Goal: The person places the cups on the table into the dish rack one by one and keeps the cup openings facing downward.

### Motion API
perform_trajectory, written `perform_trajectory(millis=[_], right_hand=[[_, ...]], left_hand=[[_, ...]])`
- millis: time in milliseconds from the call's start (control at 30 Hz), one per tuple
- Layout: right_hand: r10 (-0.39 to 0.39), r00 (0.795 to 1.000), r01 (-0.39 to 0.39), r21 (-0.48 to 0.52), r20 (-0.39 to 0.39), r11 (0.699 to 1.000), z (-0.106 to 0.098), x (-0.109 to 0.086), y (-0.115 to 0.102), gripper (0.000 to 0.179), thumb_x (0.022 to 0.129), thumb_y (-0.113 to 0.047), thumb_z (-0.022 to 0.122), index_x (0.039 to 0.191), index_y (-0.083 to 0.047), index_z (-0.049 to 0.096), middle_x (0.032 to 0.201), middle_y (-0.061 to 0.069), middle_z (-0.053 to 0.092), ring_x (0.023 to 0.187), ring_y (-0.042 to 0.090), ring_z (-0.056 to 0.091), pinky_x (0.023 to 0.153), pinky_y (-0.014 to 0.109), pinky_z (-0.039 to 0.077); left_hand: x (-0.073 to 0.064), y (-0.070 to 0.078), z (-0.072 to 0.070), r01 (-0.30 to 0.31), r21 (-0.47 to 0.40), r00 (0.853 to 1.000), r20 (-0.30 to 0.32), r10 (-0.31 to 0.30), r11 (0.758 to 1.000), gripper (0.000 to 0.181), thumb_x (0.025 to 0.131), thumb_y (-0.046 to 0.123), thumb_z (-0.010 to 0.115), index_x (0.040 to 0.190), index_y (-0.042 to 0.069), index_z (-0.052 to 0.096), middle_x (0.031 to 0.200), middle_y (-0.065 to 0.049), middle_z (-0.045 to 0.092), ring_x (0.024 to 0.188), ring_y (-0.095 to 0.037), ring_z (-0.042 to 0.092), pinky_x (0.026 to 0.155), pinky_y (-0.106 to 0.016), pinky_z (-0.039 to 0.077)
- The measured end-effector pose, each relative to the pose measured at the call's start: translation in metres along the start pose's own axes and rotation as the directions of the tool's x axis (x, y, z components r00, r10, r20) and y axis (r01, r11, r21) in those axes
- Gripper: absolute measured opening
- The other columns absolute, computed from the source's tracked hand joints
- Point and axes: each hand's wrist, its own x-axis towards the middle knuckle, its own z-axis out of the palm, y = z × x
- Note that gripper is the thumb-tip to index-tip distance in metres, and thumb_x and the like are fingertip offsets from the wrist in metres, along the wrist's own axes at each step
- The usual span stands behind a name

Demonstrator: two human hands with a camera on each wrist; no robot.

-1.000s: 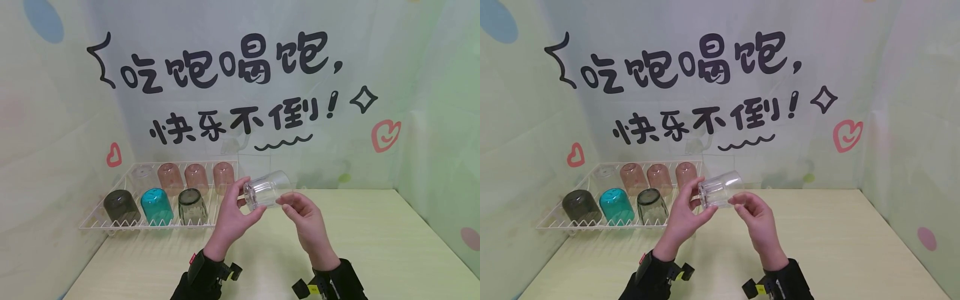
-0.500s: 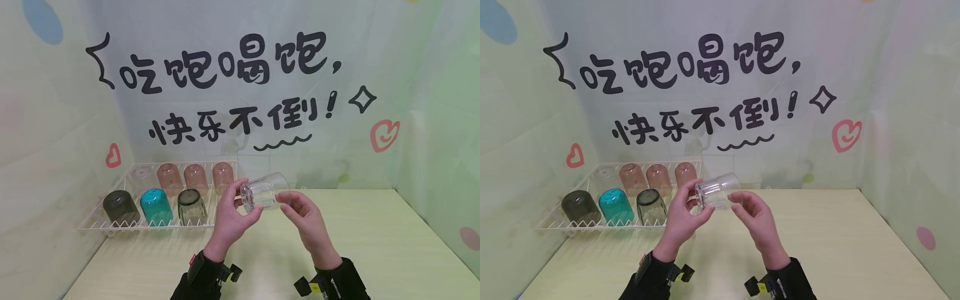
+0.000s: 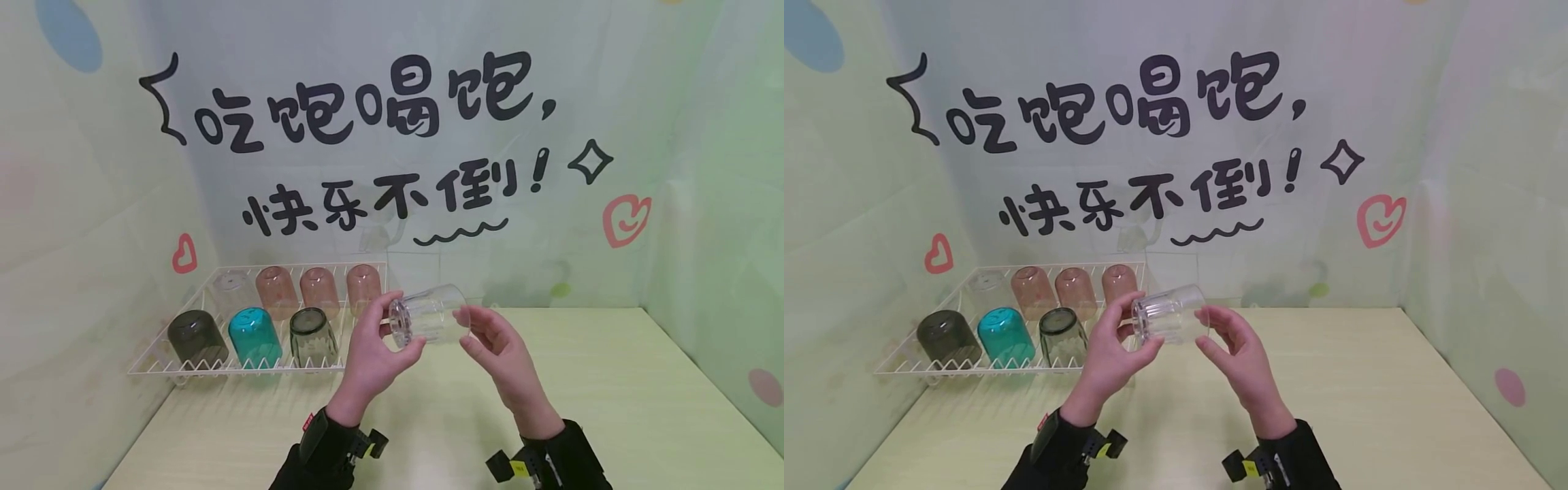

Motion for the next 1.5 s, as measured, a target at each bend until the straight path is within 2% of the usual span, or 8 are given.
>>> perform_trajectory(millis=[333,500,600,733,933,1133,1267,1500], right_hand=[[-0.020,0.999,0.024,-0.084,0.042,0.996,-0.011,-0.004,0.005,0.045,0.084,-0.011,0.060,0.126,-0.010,0.045,0.125,0.010,0.050,0.116,0.021,0.045,0.098,0.030,0.033],[-0.027,0.997,0.034,-0.103,0.069,0.994,-0.015,-0.006,0.006,0.046,0.085,-0.012,0.059,0.128,-0.009,0.043,0.127,0.011,0.049,0.117,0.021,0.044,0.098,0.028,0.032],[-0.012,0.998,0.019,-0.108,0.069,0.994,-0.018,-0.008,0.007,0.048,0.084,-0.013,0.059,0.129,-0.008,0.042,0.127,0.010,0.049,0.118,0.020,0.044,0.098,0.028,0.032],[0.018,0.998,-0.012,-0.113,0.057,0.993,-0.021,-0.012,0.009,0.048,0.083,-0.013,0.061,0.128,-0.009,0.044,0.126,0.007,0.050,0.117,0.019,0.044,0.098,0.027,0.032],[0.027,0.998,-0.018,-0.140,0.062,0.990,-0.026,-0.017,0.014,0.048,0.083,-0.014,0.061,0.128,-0.011,0.044,0.126,0.007,0.050,0.117,0.019,0.044,0.098,0.026,0.032],[0.043,0.997,-0.030,-0.170,0.071,0.985,-0.029,-0.020,0.015,0.048,0.082,-0.016,0.062,0.127,-0.013,0.045,0.126,0.006,0.051,0.116,0.018,0.044,0.099,0.028,0.031],[0.048,0.995,-0.027,-0.214,0.092,0.976,-0.035,-0.023,0.017,0.049,0.083,-0.020,0.062,0.128,-0.016,0.044,0.126,0.004,0.050,0.117,0.017,0.044,0.099,0.027,0.030],[0.090,0.993,-0.068,-0.251,0.078,0.966,-0.048,-0.028,0.023,0.049,0.083,-0.022,0.063,0.128,-0.021,0.044,0.126,0.001,0.050,0.117,0.014,0.044,0.098,0.024,0.031]], left_hand=[[0.000,0.000,-0.009,0.045,0.041,0.999,0.005,-0.045,0.998,0.064,0.070,0.009,0.071,0.126,0.003,0.042,0.111,-0.007,0.048,0.097,-0.025,0.048,0.083,-0.031,0.045],[0.000,-0.020,-0.011,0.054,0.086,0.999,0.002,-0.054,0.995,0.068,0.068,0.011,0.074,0.127,0.006,0.041,0.111,-0.006,0.048,0.098,-0.024,0.048,0.083,-0.029,0.044],[0.000,-0.034,-0.012,0.033,0.108,0.999,-0.003,-0.033,0.994,0.070,0.067,0.016,0.075,0.128,0.011,0.042,0.112,-0.002,0.048,0.098,-0.020,0.047,0.083,-0.029,0.044],[-0.001,-0.042,-0.016,-0.002,0.140,1.000,-0.016,0.004,0.990,0.069,0.068,0.022,0.075,0.128,0.019,0.042,0.112,0.002,0.049,0.096,-0.015,0.047,0.082,-0.031,0.045],[-0.004,-0.045,-0.024,-0.004,0.213,0.999,-0.042,0.013,0.977,0.067,0.067,0.025,0.075,0.126,0.022,0.043,0.113,0.005,0.048,0.095,-0.013,0.045,0.078,-0.031,0.045],[-0.004,-0.047,-0.031,-0.017,0.259,0.999,-0.033,0.027,0.966,0.069,0.066,0.026,0.074,0.127,0.020,0.043,0.116,0.007,0.048,0.097,-0.012,0.045,0.077,-0.032,0.045],[-0.004,-0.049,-0.035,-0.027,0.296,0.999,-0.025,0.036,0.955,0.069,0.066,0.027,0.073,0.128,0.025,0.043,0.119,0.009,0.047,0.101,-0.011,0.044,0.077,-0.033,0.045],[-0.004,-0.051,-0.044,-0.018,0.369,0.999,-0.018,0.027,0.929,0.069,0.067,0.028,0.073,0.128,0.030,0.041,0.121,0.008,0.046,0.109,-0.011,0.042,0.084,-0.038,0.042]])
